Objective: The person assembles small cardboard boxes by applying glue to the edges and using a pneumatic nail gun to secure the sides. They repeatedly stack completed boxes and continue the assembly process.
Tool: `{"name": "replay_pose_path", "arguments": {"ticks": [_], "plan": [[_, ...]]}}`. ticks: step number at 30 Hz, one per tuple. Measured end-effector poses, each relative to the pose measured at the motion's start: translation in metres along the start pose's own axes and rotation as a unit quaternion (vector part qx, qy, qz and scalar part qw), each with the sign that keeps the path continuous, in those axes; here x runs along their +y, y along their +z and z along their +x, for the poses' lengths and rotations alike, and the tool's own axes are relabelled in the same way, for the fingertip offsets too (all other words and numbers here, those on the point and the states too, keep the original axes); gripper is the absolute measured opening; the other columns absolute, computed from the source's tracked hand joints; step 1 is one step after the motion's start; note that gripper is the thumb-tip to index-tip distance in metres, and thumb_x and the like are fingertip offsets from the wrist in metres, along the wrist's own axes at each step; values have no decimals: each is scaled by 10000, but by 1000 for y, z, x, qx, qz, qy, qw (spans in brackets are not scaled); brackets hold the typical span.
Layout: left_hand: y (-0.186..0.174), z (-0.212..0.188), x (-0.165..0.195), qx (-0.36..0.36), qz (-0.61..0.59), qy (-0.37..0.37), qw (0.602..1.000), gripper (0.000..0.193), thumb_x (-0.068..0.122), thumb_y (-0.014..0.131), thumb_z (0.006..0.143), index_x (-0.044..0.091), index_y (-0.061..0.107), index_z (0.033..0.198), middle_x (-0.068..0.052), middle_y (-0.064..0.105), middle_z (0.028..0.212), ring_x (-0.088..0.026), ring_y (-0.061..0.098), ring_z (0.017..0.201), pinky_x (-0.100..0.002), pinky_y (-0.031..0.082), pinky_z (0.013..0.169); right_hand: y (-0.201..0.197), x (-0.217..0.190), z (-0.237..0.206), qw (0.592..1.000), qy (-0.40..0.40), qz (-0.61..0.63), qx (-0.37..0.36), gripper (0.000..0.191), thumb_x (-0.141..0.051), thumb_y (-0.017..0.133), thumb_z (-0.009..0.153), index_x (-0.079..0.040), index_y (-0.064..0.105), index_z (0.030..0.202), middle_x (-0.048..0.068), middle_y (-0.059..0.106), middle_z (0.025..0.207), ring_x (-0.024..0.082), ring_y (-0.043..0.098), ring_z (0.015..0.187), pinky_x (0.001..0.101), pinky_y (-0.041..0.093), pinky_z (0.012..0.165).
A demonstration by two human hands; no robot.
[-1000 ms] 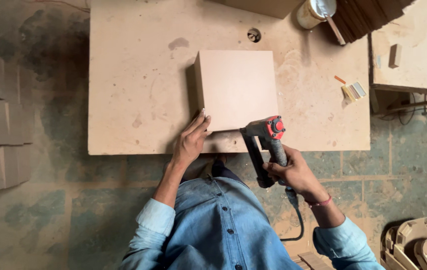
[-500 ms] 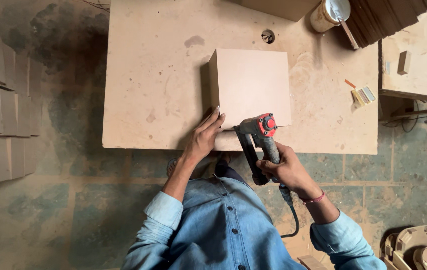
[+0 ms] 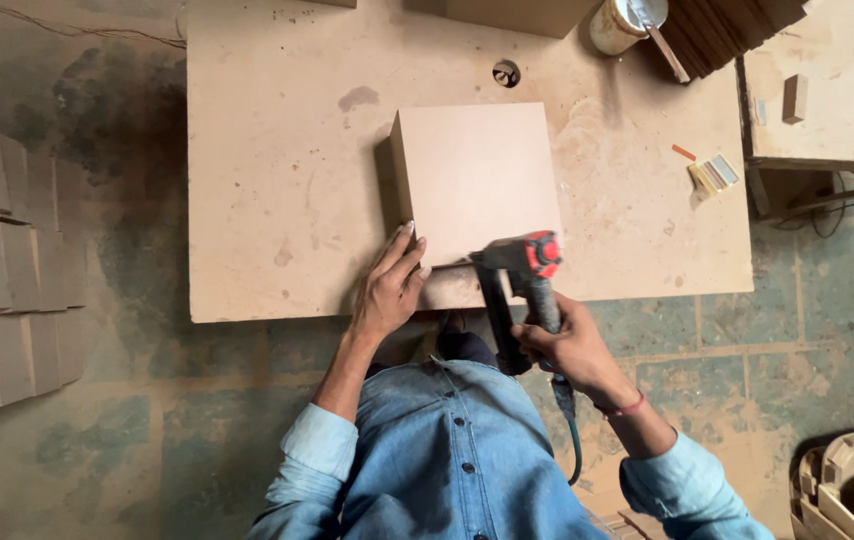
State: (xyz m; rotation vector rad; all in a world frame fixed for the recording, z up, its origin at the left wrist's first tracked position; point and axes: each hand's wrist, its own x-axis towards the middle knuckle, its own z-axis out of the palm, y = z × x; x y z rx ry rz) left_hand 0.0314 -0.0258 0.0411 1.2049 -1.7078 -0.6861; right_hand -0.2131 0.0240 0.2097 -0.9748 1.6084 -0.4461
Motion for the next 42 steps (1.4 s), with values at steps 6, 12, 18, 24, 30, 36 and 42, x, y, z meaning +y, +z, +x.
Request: {"name": "replay_pose_path", "arguments": {"ticks": [6, 12, 18, 24, 30, 36, 42], "plan": [[47, 74, 17, 25, 157, -28, 987, 462, 351, 766, 878, 24, 705, 1199, -249, 449, 1556, -432, 393, 1460, -551, 279, 1211, -73, 28, 15, 996, -21, 49, 74, 258, -43, 726, 854, 6, 624, 1087, 54, 627, 658, 114, 570, 528, 279, 401, 438], [154, 223, 42, -57, 263, -29, 963, 964, 602, 752, 705, -39, 509, 1382, -275, 421, 1516, -461, 286, 1442, -696, 84, 1139, -164, 59, 36, 993, -43, 37, 103, 269, -41, 726, 841, -8, 663, 1101, 50, 619, 641, 114, 554, 525, 275, 399, 461], [197, 243, 56, -92, 277, -88, 953, 713, 391, 755, 727, -33, 596, 1277, -213, 585, 1228, -375, 486, 1205, -527, 298, 1106, -255, 76, 70, 992, -78, -23, 95, 233, -52, 757, 832, -9, 660, 1040, 50, 644, 637, 107, 576, 528, 274, 423, 459], [194, 212, 54, -151, 239, -77, 956, 508, 304, 767, 688, 35, 656, 1105, -145, 608, 1124, -324, 514, 1145, -449, 349, 1088, -310, 57, 123, 992, -100, -74, 6, 246, -58, 783, 819, -4, 650, 1020, 45, 663, 648, 99, 525, 507, 278, 384, 431], [193, 211, 51, -140, 222, -70, 962, 454, 287, 757, 680, 56, 671, 1061, -112, 616, 1109, -295, 522, 1153, -427, 362, 1074, -311, -13, 176, 964, -140, -198, -112, 290, -113, 770, 850, -16, 677, 1108, -21, 554, 644, 72, 457, 513, 270, 366, 437], [192, 211, 50, -125, 212, -55, 968, 486, 304, 768, 630, 58, 746, 1049, -122, 619, 1088, -307, 511, 1142, -429, 362, 1038, -280, -73, 193, 942, -134, -263, -159, 357, -160, 767, 873, -85, 714, 1218, -34, 538, 639, 67, 437, 514, 271, 356, 449], [190, 211, 52, -146, 198, -99, 964, 377, 293, 750, 659, 93, 778, 978, -109, 618, 1079, -292, 512, 1155, -416, 359, 1075, -259, -101, 211, 911, -184, -302, -211, 351, -141, 764, 860, -32, 706, 1189, -17, 578, 646, 77, 507, 545, 283, 427, 488]]}}
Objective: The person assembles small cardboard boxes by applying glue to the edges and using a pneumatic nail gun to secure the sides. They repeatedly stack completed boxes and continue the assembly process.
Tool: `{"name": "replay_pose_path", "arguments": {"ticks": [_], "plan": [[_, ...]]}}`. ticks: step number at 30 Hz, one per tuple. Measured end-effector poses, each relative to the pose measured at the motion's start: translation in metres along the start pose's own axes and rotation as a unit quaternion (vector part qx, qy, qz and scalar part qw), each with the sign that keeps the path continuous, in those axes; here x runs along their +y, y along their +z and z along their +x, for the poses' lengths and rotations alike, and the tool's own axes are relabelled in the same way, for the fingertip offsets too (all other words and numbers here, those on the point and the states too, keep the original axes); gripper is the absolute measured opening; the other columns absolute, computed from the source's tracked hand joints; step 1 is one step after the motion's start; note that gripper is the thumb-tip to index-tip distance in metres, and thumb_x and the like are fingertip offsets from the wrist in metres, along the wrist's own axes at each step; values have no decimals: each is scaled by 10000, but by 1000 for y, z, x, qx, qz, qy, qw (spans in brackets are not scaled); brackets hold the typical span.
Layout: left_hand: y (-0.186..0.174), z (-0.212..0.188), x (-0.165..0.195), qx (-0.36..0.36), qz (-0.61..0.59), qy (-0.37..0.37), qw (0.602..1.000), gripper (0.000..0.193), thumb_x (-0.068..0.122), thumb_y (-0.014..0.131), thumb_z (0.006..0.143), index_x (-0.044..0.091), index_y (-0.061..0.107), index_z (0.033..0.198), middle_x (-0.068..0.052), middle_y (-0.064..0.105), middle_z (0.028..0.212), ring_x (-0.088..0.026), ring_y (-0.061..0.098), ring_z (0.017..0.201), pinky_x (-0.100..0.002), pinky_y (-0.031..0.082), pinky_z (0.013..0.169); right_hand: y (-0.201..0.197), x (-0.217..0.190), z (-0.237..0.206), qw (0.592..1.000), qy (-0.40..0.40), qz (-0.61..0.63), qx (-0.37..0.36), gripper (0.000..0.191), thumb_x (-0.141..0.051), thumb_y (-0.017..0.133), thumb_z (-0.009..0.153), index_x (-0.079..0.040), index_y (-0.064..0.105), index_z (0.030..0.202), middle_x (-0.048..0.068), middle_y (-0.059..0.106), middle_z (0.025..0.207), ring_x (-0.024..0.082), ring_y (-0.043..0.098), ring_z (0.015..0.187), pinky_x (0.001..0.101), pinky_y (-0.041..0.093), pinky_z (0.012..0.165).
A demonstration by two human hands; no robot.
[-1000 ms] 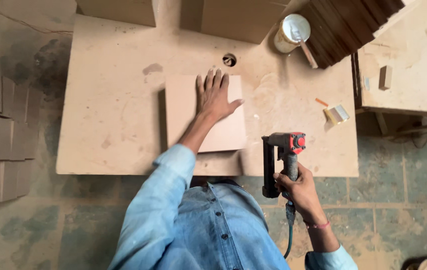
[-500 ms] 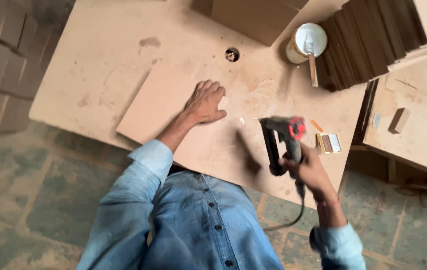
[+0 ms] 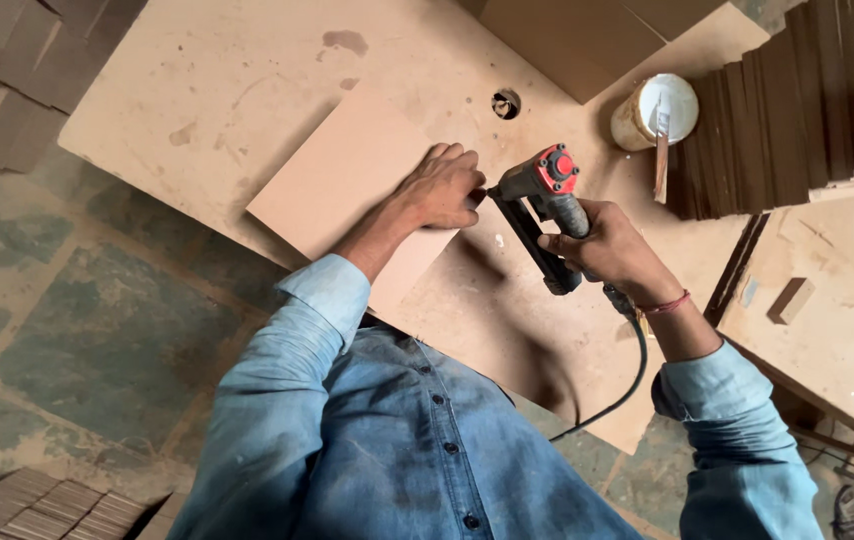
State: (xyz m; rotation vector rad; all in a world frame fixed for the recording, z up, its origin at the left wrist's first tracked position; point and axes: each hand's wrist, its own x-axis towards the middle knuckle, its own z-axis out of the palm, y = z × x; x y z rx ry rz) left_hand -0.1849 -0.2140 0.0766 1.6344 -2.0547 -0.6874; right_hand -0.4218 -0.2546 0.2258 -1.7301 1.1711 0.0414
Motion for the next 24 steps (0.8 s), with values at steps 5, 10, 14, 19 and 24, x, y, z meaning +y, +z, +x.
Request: {"name": "replay_pose_path", "arguments": {"ticks": [5, 10, 14, 19, 24], "plan": [[-1, -3, 0, 16, -21, -8, 1000, 406, 280, 746, 633, 93, 777, 992, -122, 611, 1067, -303, 514, 1136, -408, 367, 1063, 2, -6, 7, 995, 2, -103, -2, 302, -143, 777, 844, 6, 725, 1101, 35, 576, 609, 121, 530, 548, 331, 462, 510], [2, 0, -2, 2, -14, -13, 1000, 401, 277, 736, 642, 90, 777, 994, -119, 615, 1080, -296, 521, 1157, -404, 365, 1094, 5, -11, 6, 995, 4, -96, 5, 341, -137, 769, 822, -17, 722, 1137, 25, 609, 650, 109, 533, 571, 321, 473, 523], [9, -14, 6, 98, 61, 25, 993, 692, 300, 754, 627, -6, 666, 1242, -197, 570, 1310, -349, 448, 1327, -478, 272, 1159, 7, -14, 2, 993, 11, -114, 7, 349, -134, 765, 829, -18, 714, 1155, 38, 617, 650, 111, 555, 574, 321, 477, 528], [37, -100, 36, 131, 53, -96, 985, 692, 306, 711, 806, -70, 532, 1359, -280, 400, 1547, -395, 321, 1481, -525, 200, 1237, 21, -12, -12, 996, 5, -87, -36, 321, -119, 756, 831, -3, 722, 1129, 17, 624, 663, 100, 555, 592, 314, 481, 530], [58, -146, 47, 267, 65, -84, 958, 400, 128, 578, 955, -93, 634, 1283, -242, 578, 1444, -360, 494, 1419, -480, 347, 1217, 33, -12, -16, 995, -3, -83, -57, 305, -107, 745, 838, 16, 713, 1114, 18, 628, 677, 97, 564, 608, 310, 482, 542]]}}
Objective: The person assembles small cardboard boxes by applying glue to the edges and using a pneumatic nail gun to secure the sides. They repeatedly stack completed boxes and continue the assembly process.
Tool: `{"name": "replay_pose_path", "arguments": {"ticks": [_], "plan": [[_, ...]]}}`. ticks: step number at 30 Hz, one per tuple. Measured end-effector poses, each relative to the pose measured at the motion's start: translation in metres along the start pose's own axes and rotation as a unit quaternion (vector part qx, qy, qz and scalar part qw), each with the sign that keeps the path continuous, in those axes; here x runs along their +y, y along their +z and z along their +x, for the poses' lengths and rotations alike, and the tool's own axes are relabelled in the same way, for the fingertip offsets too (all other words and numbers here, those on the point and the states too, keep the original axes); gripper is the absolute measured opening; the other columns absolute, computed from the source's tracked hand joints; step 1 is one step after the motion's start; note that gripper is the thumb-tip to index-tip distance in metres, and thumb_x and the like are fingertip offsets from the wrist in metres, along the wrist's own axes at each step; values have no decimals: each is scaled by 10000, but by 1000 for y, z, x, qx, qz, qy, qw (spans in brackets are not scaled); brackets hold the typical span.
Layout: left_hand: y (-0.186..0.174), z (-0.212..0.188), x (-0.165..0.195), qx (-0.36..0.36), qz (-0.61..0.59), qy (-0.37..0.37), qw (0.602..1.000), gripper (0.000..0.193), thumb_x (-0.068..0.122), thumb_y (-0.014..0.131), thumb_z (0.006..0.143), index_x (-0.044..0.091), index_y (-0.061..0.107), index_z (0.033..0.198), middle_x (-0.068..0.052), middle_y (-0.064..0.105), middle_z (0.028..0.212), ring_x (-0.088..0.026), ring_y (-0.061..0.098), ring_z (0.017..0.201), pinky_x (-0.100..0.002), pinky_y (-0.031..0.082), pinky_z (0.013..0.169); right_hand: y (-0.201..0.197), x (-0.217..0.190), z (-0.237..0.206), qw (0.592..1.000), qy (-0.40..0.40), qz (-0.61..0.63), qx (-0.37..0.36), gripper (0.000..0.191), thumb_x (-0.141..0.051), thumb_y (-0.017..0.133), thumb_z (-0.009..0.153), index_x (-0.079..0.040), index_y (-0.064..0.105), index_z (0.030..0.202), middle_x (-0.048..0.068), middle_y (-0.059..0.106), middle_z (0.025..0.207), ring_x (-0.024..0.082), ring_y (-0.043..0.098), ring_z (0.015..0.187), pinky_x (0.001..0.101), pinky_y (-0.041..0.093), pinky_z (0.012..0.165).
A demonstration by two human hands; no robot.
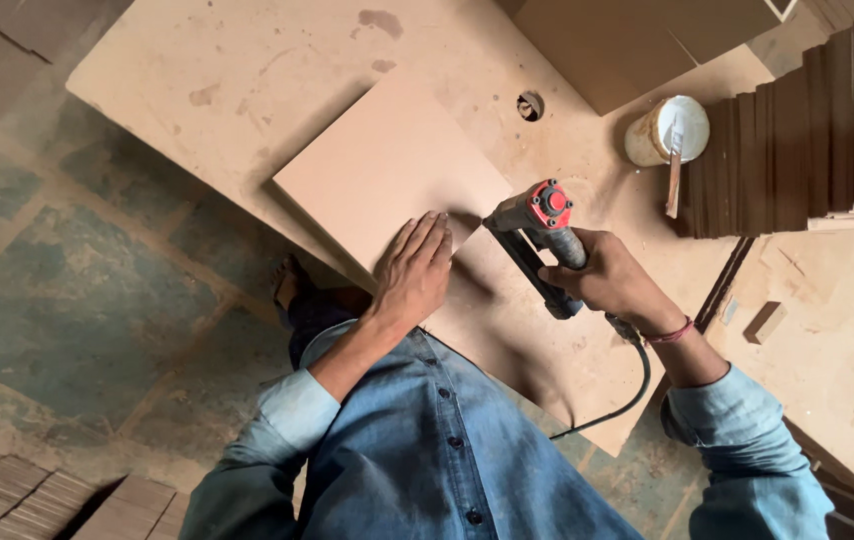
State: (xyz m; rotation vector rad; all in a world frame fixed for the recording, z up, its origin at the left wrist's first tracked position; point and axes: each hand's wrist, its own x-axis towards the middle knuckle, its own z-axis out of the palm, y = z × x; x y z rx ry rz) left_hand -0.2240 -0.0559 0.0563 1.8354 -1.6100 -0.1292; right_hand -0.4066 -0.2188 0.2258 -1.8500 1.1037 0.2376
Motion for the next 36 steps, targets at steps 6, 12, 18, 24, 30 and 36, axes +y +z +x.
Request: {"name": "replay_pose_path", "arguments": {"ticks": [6, 12, 18, 24, 30, 36], "plan": [[2, -2, -3, 12, -10, -8, 1000, 399, 91, 554, 933, -96, 648, 1272, -234, 610, 1412, -347, 527, 1391, -465, 370, 1199, 8, -9, 2, 1000, -1, -23, 7, 338, -93, 747, 824, 1, 713, 1147, 36, 645, 680, 100, 586, 616, 300, 500, 556], [-9, -9, -6, 3, -22, 2, 1000, 445, 113, 590, 904, -78, 634, 1304, -220, 584, 1434, -338, 477, 1428, -485, 325, 1226, 18, -24, -10, 999, 23, -21, -4, 292, -92, 739, 832, 4, 714, 1107, 43, 666, 666, 105, 584, 583, 299, 475, 520], [-43, -55, -19, -7, -22, -11, 1000, 521, 229, 675, 864, -57, 628, 1297, -210, 576, 1445, -321, 449, 1434, -564, 247, 1229, 51, -35, -29, 997, 25, -10, -72, 241, -103, 743, 829, 18, 701, 1033, 41, 690, 666, 105, 602, 588, 304, 495, 533], [-51, -72, -21, 3, -16, -25, 1000, 479, 260, 678, 903, -12, 644, 1295, -159, 591, 1444, -285, 449, 1454, -590, 235, 1244, 68, -37, -32, 996, -10, -59, -60, 232, -93, 753, 825, 8, 693, 1025, 50, 659, 664, 106, 587, 623, 312, 520, 584], [-50, -72, -22, 5, -16, -22, 1000, 465, 254, 679, 900, -16, 653, 1278, -160, 594, 1440, -288, 447, 1453, -595, 234, 1238, 72, -35, -36, 998, 6, -30, -56, 197, -89, 746, 833, 22, 685, 983, 48, 660, 659, 106, 597, 612, 318, 516, 571], [-49, -74, -21, -1, -20, -22, 1000, 452, 249, 684, 895, -11, 656, 1263, -156, 590, 1449, -287, 444, 1462, -594, 232, 1246, 76, -33, -39, 999, 13, -26, -44, 224, -94, 745, 825, 4, 687, 1017, 39, 661, 650, 103, 594, 597, 310, 504, 551]]}}
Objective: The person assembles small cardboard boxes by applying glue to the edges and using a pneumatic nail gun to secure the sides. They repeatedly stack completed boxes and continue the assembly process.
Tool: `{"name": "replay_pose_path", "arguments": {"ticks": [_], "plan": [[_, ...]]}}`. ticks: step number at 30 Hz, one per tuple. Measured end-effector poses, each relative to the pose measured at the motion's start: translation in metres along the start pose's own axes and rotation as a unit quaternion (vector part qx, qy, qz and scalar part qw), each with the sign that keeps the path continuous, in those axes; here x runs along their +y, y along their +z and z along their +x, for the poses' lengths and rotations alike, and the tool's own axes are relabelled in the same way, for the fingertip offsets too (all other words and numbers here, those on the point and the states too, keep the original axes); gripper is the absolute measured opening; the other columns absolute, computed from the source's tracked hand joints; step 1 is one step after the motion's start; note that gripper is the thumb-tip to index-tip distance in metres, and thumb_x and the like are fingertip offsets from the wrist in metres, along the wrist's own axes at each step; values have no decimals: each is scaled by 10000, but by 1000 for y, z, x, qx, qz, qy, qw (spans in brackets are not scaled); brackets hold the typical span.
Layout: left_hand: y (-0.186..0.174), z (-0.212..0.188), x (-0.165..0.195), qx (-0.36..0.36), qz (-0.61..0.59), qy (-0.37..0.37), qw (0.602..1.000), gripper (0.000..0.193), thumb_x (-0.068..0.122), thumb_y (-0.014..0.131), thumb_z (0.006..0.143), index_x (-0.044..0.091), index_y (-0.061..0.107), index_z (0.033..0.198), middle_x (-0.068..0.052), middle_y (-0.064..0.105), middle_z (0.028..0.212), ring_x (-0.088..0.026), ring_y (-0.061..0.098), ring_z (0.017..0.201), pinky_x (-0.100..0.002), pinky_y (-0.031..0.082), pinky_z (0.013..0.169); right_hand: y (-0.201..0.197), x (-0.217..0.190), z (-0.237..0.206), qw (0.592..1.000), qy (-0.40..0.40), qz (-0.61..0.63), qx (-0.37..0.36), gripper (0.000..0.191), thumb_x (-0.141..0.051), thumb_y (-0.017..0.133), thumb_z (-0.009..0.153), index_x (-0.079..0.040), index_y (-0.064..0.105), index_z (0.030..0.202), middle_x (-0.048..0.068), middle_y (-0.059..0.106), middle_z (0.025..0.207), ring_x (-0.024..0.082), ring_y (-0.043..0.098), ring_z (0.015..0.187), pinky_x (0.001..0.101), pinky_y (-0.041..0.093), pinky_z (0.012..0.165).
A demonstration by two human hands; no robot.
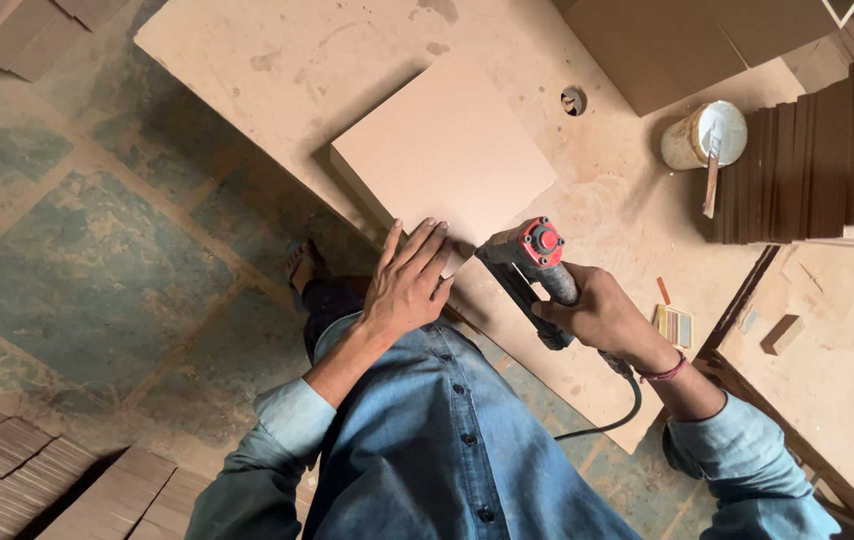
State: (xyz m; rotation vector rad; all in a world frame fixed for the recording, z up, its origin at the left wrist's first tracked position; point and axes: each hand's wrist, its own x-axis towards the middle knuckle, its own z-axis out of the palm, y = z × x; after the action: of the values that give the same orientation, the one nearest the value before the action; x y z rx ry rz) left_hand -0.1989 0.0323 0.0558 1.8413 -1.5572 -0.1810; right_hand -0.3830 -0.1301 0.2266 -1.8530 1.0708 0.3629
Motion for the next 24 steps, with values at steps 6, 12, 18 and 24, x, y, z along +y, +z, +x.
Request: {"name": "replay_pose_path", "arguments": {"ticks": [6, 12, 18, 24], "plan": [[2, -2, -2, 9, 2, 9, 1000, 467, 252, 695, 890, -8, 660, 1276, -157, 576, 1467, -287, 436, 1468, -588, 228, 1248, 7, -2, -4, 1000, -3, 4, 15, 232, -97, 748, 828, 2, 691, 1030, 21, 637, 647, 90, 567, 586, 294, 490, 531], [-4, 3, -8, 2, -7, 15, 1000, 542, 358, 740, 883, -13, 655, 1269, -198, 526, 1492, -332, 404, 1462, -600, 205, 1243, 4, -9, -16, 994, 60, 86, 45, 326, -106, 732, 826, -82, 698, 1150, 3, 571, 597, 84, 462, 490, 271, 361, 441], [-55, 66, -90, -47, 54, -66, 995, 808, 478, 838, 739, 83, 576, 1393, -288, 321, 1591, -435, 289, 1488, -596, 190, 1206, 0, -1, -23, 967, 109, 174, 148, 218, -149, 758, 874, 2, 687, 1014, 4, 573, 632, 79, 487, 511, 270, 345, 425], [-83, 109, -125, -253, 154, -5, 955, 1217, 656, 827, 620, 17, 372, 1551, -280, 281, 1618, -444, 416, 1330, -538, 402, 1072, 26, 3, -21, 902, 121, 316, 270, 200, -145, 762, 887, 3, 628, 900, 32, 550, 622, 104, 475, 490, 272, 333, 412]]}}
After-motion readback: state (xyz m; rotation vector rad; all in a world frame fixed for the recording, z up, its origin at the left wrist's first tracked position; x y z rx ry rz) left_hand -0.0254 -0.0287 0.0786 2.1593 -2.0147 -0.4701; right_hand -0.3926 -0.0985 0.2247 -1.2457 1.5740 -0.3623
